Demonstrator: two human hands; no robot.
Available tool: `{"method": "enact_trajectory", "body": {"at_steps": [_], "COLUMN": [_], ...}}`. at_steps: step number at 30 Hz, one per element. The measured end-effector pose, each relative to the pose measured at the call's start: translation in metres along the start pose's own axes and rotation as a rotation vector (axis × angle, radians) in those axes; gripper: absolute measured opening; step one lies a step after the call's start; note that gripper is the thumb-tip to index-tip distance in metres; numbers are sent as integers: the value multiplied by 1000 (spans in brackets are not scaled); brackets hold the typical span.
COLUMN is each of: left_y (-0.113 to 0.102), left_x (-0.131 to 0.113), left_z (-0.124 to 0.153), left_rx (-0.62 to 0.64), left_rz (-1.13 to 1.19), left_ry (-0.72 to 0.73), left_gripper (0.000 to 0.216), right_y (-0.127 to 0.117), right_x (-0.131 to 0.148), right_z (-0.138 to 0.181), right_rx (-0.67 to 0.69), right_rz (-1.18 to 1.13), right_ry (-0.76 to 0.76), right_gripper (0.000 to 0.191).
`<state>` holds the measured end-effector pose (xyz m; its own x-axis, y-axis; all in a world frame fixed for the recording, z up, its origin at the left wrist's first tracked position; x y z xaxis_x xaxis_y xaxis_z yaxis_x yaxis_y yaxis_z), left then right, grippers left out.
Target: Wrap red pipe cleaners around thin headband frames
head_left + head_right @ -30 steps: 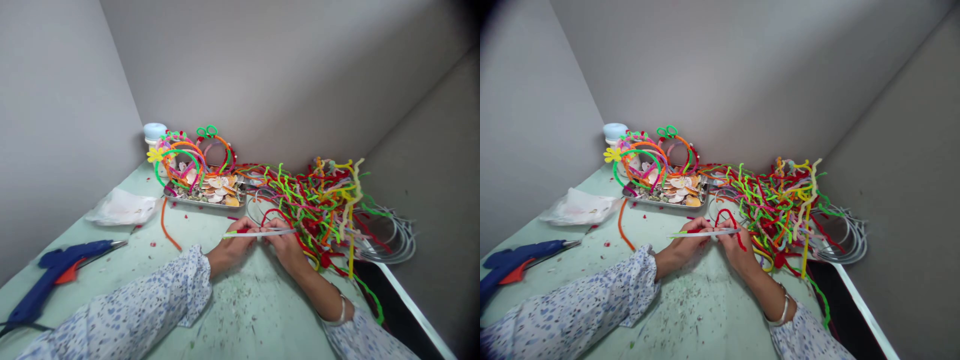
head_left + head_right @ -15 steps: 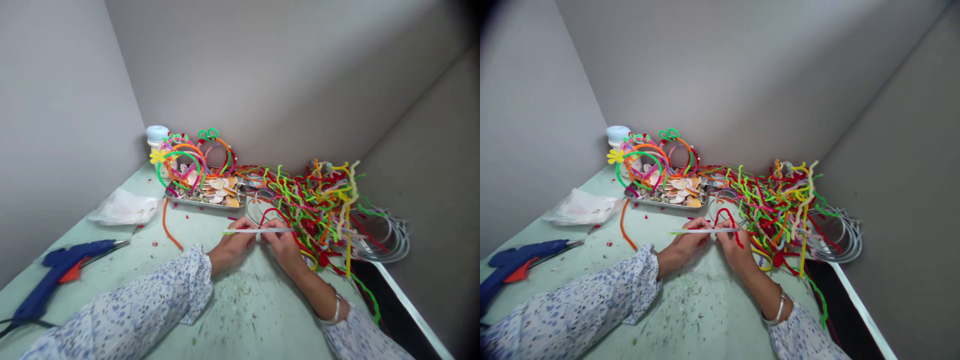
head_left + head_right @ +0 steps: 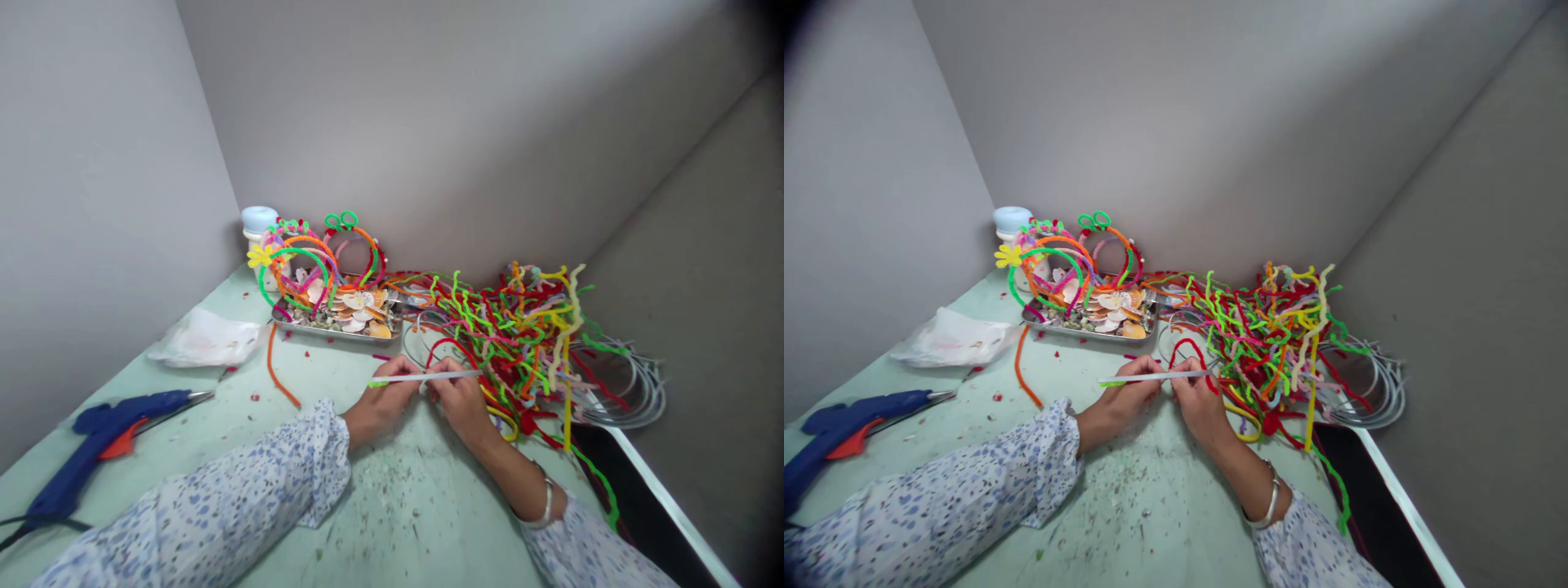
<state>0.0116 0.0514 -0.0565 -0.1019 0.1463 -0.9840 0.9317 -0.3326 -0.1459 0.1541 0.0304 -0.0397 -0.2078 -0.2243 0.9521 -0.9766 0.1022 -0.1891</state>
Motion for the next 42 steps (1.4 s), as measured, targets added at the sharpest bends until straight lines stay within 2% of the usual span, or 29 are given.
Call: {"method": "enact_trajectory", "body": {"at_steps": [5,11,16,23,30,36,42], "left_y": [0,1,1,0,-1,-4,-2], "left_x": [-6,2,6,0,-7,-15,-9], "left_z": [1,0,-1,0,3,5,1], "left_rx": [8,-21,13,5,28,62,44], "left_rz": [70,29,12,30,4,-5,126], "left_ry": [-68,-6,6,-23,20,34,-75], "left_gripper": [14,11,7,13,9,16,16], "right_y": [3,3,3,5,3,4,5], "right_x": [5,2,0,7,-1,-3,6], "right_z": [2,0,-1,2,-1,0,4], "right_rx": [-14,-53,-37,-31,-15,3,33], "right_rz": [-101,-69,-62,-142,-89,-189,-260], "right_ry": [59,114,167,124,200,144,128], "right_gripper": [19,14,15,17,16,18,22]}}
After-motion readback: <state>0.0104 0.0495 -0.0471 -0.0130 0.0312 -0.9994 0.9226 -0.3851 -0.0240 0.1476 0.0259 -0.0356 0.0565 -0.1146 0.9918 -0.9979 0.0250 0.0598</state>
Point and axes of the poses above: each hand's wrist, its own z-axis away from the middle knuckle, its own y-axis out of the palm, x = y × z, the point moved 2 cm from there along -z, towards the middle knuckle, and after that the axes turned 10 degrees about -z, right-handed, at the moved point
